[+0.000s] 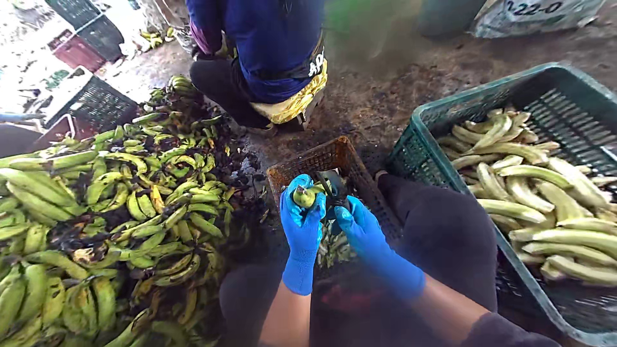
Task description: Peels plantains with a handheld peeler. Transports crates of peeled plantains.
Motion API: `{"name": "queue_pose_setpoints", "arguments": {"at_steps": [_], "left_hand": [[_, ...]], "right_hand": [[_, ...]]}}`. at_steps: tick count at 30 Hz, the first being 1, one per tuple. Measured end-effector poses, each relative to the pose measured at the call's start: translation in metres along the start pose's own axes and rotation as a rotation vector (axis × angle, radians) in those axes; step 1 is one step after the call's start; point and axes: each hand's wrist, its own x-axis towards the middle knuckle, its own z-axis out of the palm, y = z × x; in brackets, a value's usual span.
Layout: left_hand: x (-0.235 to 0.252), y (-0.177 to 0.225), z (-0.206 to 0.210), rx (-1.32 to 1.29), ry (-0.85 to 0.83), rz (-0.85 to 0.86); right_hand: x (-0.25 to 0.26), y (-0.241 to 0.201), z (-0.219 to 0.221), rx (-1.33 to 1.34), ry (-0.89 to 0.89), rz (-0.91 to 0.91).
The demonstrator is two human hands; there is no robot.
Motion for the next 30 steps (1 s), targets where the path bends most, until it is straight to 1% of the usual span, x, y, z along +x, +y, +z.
{"name": "queue_pose_setpoints", "arguments": {"at_steps": [1, 2, 4, 5, 6, 7, 8, 9, 10, 12, 13, 15, 16, 17, 18, 20, 21, 22, 23, 25, 26, 27, 28, 30], "left_hand": [[-0.002, 0.002, 0.001, -0.021, 0.002, 0.022], [-0.004, 0.005, 0.002, -0.068, 0.003, 0.032], [-0.004, 0.023, 0.002, -0.237, -0.015, 0.001], [0.004, 0.036, 0.001, -0.321, -0.027, -0.056], [0.015, 0.049, -0.003, -0.362, -0.049, -0.152], [0.027, 0.057, -0.010, -0.402, -0.088, -0.272], [0.039, 0.059, -0.017, -0.435, -0.131, -0.389], [0.050, 0.058, -0.022, -0.474, -0.163, -0.480], [0.060, 0.056, -0.023, -0.515, -0.171, -0.544], [0.072, 0.055, -0.021, -0.535, -0.200, -0.618], [0.075, 0.054, -0.019, -0.554, -0.198, -0.647], [0.079, 0.054, -0.018, -0.590, -0.166, -0.660], [0.082, 0.054, -0.020, -0.597, -0.120, -0.642], [0.086, 0.050, -0.023, -0.599, -0.078, -0.602], [0.088, 0.044, -0.027, -0.615, -0.054, -0.548], [0.089, 0.034, -0.034, -0.623, -0.074, -0.448], [0.086, 0.033, -0.033, -0.602, -0.107, -0.445], [0.082, 0.034, -0.028, -0.591, -0.148, -0.479], [0.078, 0.035, -0.023, -0.650, -0.215, -0.532], [0.074, 0.033, -0.018, -0.793, -0.338, -0.610], [0.074, 0.031, -0.019, -0.849, -0.348, -0.612], [0.077, 0.029, -0.022, -0.873, -0.327, -0.600], [0.079, 0.027, -0.027, -0.864, -0.278, -0.552], [0.083, 0.023, -0.034, -0.739, -0.153, -0.378]], "right_hand": [[-0.003, 0.004, 0.001, -0.030, -0.008, 0.009], [-0.010, 0.011, 0.001, -0.041, -0.038, 0.065], [-0.027, 0.029, 0.001, 0.030, -0.136, 0.323], [-0.029, 0.033, -0.001, 0.074, -0.177, 0.433], [-0.027, 0.029, -0.005, 0.114, -0.202, 0.485], [-0.021, 0.018, -0.011, 0.179, -0.213, 0.481], [-0.012, 0.001, -0.019, 0.246, -0.230, 0.411], [0.005, -0.015, -0.027, 0.310, -0.262, 0.279], [0.027, -0.029, -0.036, 0.317, -0.295, 0.126], [0.074, -0.046, -0.048, 0.165, -0.314, -0.124], [0.096, -0.052, -0.051, 0.049, -0.318, -0.206], [0.126, -0.060, -0.046, -0.204, -0.279, -0.362], [0.131, -0.060, -0.040, -0.347, -0.241, -0.486], [0.129, -0.058, -0.032, -0.461, -0.199, -0.612], [0.121, -0.055, -0.026, -0.537, -0.170, -0.698], [0.103, -0.047, -0.018, -0.621, -0.125, -0.755], [0.102, -0.046, -0.017, -0.643, -0.071, -0.760], [0.108, -0.046, -0.020, -0.667, 0.018, -0.765], [0.120, -0.047, -0.026, -0.710, 0.135, -0.761], [0.149, -0.053, -0.040, -0.766, 0.329, -0.649], [0.158, -0.057, -0.047, -0.770, 0.367, -0.590], [0.158, -0.062, -0.050, -0.761, 0.347, -0.557], [0.150, -0.063, -0.047, -0.733, 0.287, -0.573], [0.120, -0.057, -0.033, -0.632, 0.121, -0.669]]}}
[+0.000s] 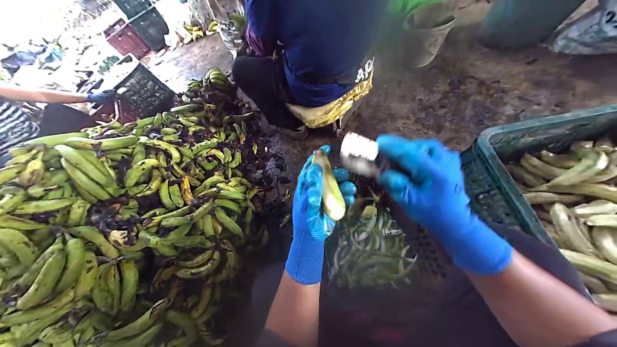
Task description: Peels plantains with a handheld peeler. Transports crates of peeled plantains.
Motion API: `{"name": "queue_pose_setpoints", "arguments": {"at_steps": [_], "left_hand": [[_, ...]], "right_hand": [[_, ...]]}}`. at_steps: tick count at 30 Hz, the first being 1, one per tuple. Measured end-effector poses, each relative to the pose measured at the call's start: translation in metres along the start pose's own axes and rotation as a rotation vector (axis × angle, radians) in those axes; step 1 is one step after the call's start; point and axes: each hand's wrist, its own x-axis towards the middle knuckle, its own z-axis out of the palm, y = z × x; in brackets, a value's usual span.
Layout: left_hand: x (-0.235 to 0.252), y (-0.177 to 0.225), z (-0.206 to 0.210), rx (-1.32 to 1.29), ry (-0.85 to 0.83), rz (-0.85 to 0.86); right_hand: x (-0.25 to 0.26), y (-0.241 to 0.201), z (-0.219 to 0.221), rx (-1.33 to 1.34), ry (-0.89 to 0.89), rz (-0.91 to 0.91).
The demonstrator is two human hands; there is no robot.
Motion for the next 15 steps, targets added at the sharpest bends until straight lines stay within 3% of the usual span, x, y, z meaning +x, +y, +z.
{"name": "queue_pose_setpoints", "arguments": {"at_steps": [2, 4, 8, 10, 12, 15], "left_hand": [[0.001, 0.002, 0.003, 0.105, 0.082, 0.141], [-0.006, 0.002, 0.011, 0.145, 0.068, 0.144], [-0.013, -0.004, 0.016, 0.145, -0.167, -0.236], [-0.012, -0.007, 0.017, 0.248, -0.178, -0.312], [-0.006, -0.009, 0.020, 0.274, -0.038, -0.203], [0.002, -0.011, 0.015, 0.126, 0.091, 0.141]], "right_hand": [[-0.026, -0.020, 0.004, 0.107, -0.101, -0.059], [-0.030, -0.024, 0.005, 0.131, -0.116, -0.085], [0.003, 0.010, 0.002, -0.075, 0.090, -0.074], [0.014, 0.020, -0.002, -0.135, 0.116, 0.016], [0.007, 0.014, -0.002, -0.118, 0.093, 0.040], [-0.024, -0.007, 0.006, -0.038, 0.027, -0.117]]}}
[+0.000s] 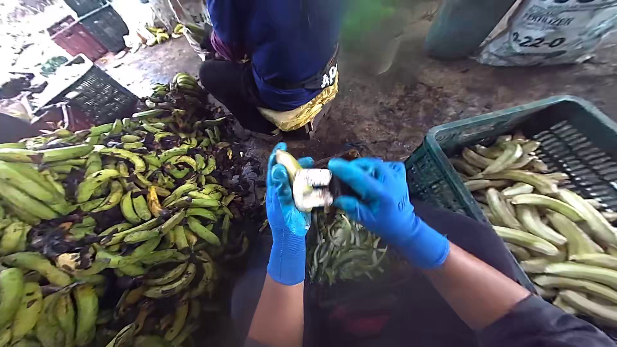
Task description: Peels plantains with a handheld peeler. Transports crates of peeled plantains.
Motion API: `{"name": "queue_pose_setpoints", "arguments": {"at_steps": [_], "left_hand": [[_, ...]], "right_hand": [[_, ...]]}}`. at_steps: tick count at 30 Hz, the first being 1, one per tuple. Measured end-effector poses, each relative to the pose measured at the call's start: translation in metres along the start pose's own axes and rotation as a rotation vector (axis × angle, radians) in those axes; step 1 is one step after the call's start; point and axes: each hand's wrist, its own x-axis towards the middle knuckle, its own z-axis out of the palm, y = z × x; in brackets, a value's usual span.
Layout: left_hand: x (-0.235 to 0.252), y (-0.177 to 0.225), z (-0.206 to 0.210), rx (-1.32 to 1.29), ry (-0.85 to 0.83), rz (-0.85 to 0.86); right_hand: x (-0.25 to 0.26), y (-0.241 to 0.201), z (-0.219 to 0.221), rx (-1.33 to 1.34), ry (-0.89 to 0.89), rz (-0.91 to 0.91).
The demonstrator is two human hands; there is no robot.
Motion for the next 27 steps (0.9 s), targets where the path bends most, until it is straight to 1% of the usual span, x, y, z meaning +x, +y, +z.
{"name": "queue_pose_setpoints", "arguments": {"at_steps": [1, 2, 3, 4, 6, 7, 8, 9, 11, 13, 14, 15, 17, 20, 21, 23, 24, 25, 26, 27], "left_hand": [[0.001, 0.002, 0.001, -0.074, 0.012, 0.062], [-0.001, 0.004, 0.003, -0.101, 0.003, 0.079], [-0.005, 0.005, 0.005, -0.099, -0.036, 0.046], [-0.009, 0.005, 0.005, -0.052, -0.091, -0.024], [-0.014, 0.004, 0.003, 0.052, -0.164, -0.230], [-0.013, 0.003, 0.002, 0.061, -0.194, -0.279], [-0.011, 0.001, 0.002, 0.066, -0.200, -0.270], [-0.008, 0.000, 0.003, 0.066, -0.170, -0.215], [-0.004, -0.002, 0.009, 0.014, 0.023, -0.009], [0.001, 0.002, 0.015, -0.232, 0.165, 0.145], [0.003, 0.005, 0.017, -0.330, 0.199, 0.180], [0.001, 0.006, 0.019, -0.354, 0.185, 0.187], [-0.007, 0.003, 0.018, -0.223, 0.042, 0.122], [-0.010, 0.006, 0.010, -0.016, -0.125, -0.080], [-0.009, 0.012, 0.004, 0.071, -0.211, -0.161], [-0.012, 0.020, -0.006, 0.183, -0.349, -0.320], [-0.013, 0.020, -0.009, 0.213, -0.430, -0.356], [-0.012, 0.017, -0.009, 0.231, -0.448, -0.339], [-0.011, 0.014, -0.007, 0.217, -0.405, -0.274], [-0.010, 0.011, -0.006, 0.165, -0.353, -0.200]], "right_hand": [[-0.005, -0.006, 0.002, 0.017, -0.019, -0.050], [-0.006, -0.007, 0.003, 0.034, -0.022, -0.077], [-0.001, -0.003, 0.003, 0.044, -0.015, -0.084], [0.007, 0.007, 0.002, 0.038, -0.002, -0.070], [0.024, 0.027, -0.002, -0.009, 0.007, 0.016], [0.029, 0.032, -0.004, -0.031, 0.001, 0.076], [0.031, 0.033, -0.005, -0.039, 0.001, 0.125], [0.030, 0.029, -0.005, -0.035, 0.007, 0.147], [0.016, 0.010, 0.001, -0.013, 0.035, 0.097], [0.000, -0.009, 0.006, -0.024, 0.060, -0.017], [-0.004, -0.014, 0.007, -0.039, 0.067, -0.063], [-0.004, -0.014, 0.007, -0.033, 0.062, -0.088], [0.004, -0.003, 0.004, 0.018, 0.036, -0.087], [0.014, 0.011, -0.001, 0.053, 0.007, -0.108], [0.018, 0.016, -0.003, 0.061, -0.002, -0.105], [0.027, 0.028, -0.008, 0.089, -0.052, -0.024], [0.030, 0.033, -0.009, 0.086, -0.091, 0.067], [0.035, 0.037, -0.010, 0.068, -0.112, 0.157], [0.037, 0.035, -0.010, 0.059, -0.109, 0.215], [0.036, 0.029, -0.009, 0.056, -0.079, 0.215]]}}
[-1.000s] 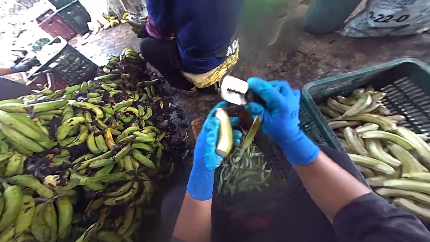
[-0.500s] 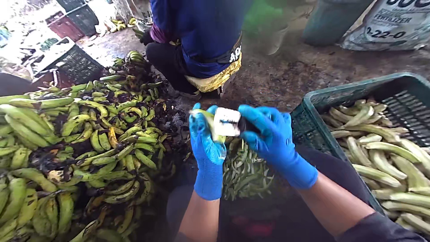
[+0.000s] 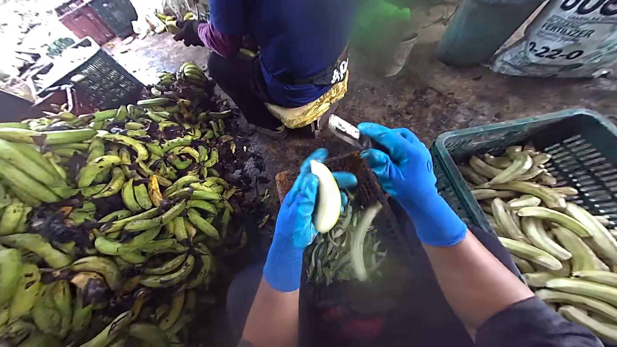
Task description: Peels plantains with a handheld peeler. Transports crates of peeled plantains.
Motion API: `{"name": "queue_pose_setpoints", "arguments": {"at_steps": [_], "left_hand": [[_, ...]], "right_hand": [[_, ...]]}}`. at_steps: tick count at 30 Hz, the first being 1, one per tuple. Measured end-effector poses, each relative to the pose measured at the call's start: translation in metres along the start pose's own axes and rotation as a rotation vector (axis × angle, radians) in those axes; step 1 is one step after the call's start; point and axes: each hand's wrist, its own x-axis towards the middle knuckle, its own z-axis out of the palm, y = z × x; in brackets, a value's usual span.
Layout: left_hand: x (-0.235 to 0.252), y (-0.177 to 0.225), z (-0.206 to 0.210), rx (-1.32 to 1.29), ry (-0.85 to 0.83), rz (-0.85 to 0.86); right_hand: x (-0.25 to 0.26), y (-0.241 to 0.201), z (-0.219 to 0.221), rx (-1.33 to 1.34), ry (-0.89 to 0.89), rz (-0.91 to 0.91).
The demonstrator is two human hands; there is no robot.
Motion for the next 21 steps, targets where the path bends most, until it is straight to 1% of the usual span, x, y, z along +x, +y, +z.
{"name": "queue_pose_setpoints", "arguments": {"at_steps": [1, 3, 5, 6, 7, 8, 11, 14, 15, 17, 18, 19, 20, 21], "left_hand": [[0.001, -0.002, 0.002, -0.080, 0.089, 0.077], [0.002, 0.001, 0.010, -0.360, 0.269, 0.182], [0.001, 0.008, 0.016, -0.673, 0.310, 0.218], [0.000, 0.010, 0.018, -0.754, 0.291, 0.210], [-0.002, 0.010, 0.020, -0.771, 0.252, 0.199], [-0.004, 0.010, 0.021, -0.725, 0.219, 0.187], [-0.007, 0.012, 0.018, -0.428, 0.188, 0.211], [-0.011, 0.011, 0.019, -0.098, 0.260, 0.210], [-0.015, 0.010, 0.019, 0.095, 0.268, 0.199], [-0.022, 0.007, 0.019, 0.447, 0.230, 0.186], [-0.023, 0.005, 0.017, 0.517, 0.186, 0.191], [-0.022, 0.003, 0.015, 0.503, 0.172, 0.199], [-0.018, 0.002, 0.010, 0.407, 0.216, 0.208], [-0.013, 0.003, 0.006, 0.259, 0.298, 0.196]], "right_hand": [[-0.007, -0.008, 0.003, 0.008, 0.050, -0.052], [-0.029, -0.024, 0.012, 0.014, 0.125, -0.207], [-0.044, -0.035, 0.019, -0.030, 0.175, -0.333], [-0.046, -0.037, 0.019, -0.045, 0.177, -0.367], [-0.044, -0.037, 0.017, -0.038, 0.168, -0.385], [-0.039, -0.036, 0.015, -0.014, 0.147, -0.386], [-0.038, -0.034, 0.011, 0.038, 0.109, -0.395], [-0.037, -0.034, 0.013, 0.063, 0.092, -0.394], [-0.032, -0.031, 0.013, 0.083, 0.062, -0.343], [-0.015, -0.022, 0.009, 0.090, -0.047, -0.189], [-0.008, -0.017, 0.007, 0.075, -0.120, -0.102], [-0.004, -0.014, 0.006, 0.044, -0.164, -0.052], [-0.003, -0.012, 0.006, 0.008, -0.162, -0.056], [-0.008, -0.014, 0.008, -0.019, -0.119, -0.108]]}}
